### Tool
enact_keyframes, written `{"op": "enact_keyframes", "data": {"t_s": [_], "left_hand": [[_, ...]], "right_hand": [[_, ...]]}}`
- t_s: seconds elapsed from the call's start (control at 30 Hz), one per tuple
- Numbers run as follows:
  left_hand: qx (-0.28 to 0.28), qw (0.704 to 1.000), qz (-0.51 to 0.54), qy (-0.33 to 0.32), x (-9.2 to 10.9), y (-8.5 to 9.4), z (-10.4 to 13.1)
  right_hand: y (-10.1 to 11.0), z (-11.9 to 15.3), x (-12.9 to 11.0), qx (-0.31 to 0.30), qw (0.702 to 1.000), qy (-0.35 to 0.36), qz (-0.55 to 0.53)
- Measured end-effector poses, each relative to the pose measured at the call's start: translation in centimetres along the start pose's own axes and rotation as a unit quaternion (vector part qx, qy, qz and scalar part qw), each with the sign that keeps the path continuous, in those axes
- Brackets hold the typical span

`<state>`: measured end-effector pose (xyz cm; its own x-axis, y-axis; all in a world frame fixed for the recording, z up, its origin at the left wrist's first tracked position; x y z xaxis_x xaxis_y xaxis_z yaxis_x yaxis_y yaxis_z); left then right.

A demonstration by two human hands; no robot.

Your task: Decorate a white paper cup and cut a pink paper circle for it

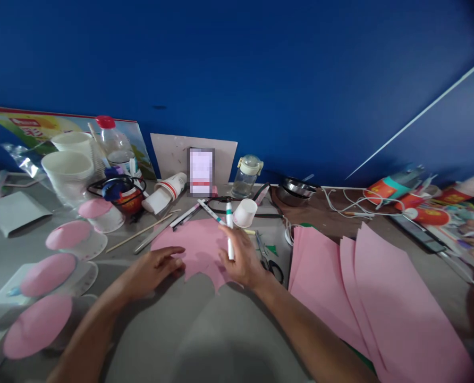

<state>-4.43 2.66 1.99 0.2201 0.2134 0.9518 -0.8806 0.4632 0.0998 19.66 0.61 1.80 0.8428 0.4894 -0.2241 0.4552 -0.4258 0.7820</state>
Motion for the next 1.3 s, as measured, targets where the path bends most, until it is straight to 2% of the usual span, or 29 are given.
{"op": "enact_keyframes", "data": {"t_s": [0.1,0.2,0.4,0.57,0.73,0.93,1.07,1.13,1.2,1.27,1.3], "left_hand": [[-0.008,1.000,-0.015,-0.005,0.2,-0.1,0.0],[-0.011,1.000,-0.026,-0.009,0.3,-0.1,0.0],[-0.021,0.999,-0.038,-0.012,0.0,0.0,0.0],[-0.017,0.999,-0.046,-0.006,0.0,-0.1,0.0],[-0.011,1.000,-0.027,-0.007,0.0,0.0,0.0],[-0.032,0.998,-0.049,-0.009,-0.3,0.0,-0.3],[-0.031,0.999,-0.010,-0.029,0.3,0.1,-0.1],[-0.048,0.998,0.023,-0.026,0.8,0.1,0.3],[-0.091,0.994,0.052,-0.007,1.2,-0.2,0.8],[-0.132,0.987,0.092,0.017,1.1,-0.7,1.3],[-0.135,0.983,0.123,0.024,1.0,-1.1,1.3]], "right_hand": [[-0.7,0.3,-0.9,-0.119,0.992,0.030,-0.007],[-1.2,0.7,-1.1,-0.184,0.983,0.018,0.010],[-1.2,0.7,-0.9,-0.216,0.976,-0.002,0.011],[-0.4,0.6,-0.4,-0.258,0.965,0.014,-0.036],[-0.3,0.9,0.1,-0.280,0.959,0.034,-0.036],[-0.9,0.9,-0.5,-0.239,0.971,0.027,-0.006],[-1.2,0.8,-0.7,-0.190,0.982,0.007,0.003],[-1.2,0.7,-0.6,-0.144,0.990,-0.008,0.004],[-0.9,0.4,-0.5,-0.079,0.996,-0.030,0.011],[-0.3,0.2,-0.5,-0.007,0.998,-0.053,0.021],[0.0,0.1,-0.6,0.024,0.998,-0.056,0.026]]}}
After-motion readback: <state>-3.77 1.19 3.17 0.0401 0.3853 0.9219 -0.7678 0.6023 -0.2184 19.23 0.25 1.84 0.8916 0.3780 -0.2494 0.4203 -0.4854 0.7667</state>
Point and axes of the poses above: each hand's wrist, its own z-axis away from the middle knuckle, its own y-axis out of the back of the hand, x = y × z, the point moved 2 cm from there along -z, towards the middle knuckle, and after that the axes turned 15 degrees about z, right-handed, at the moved point
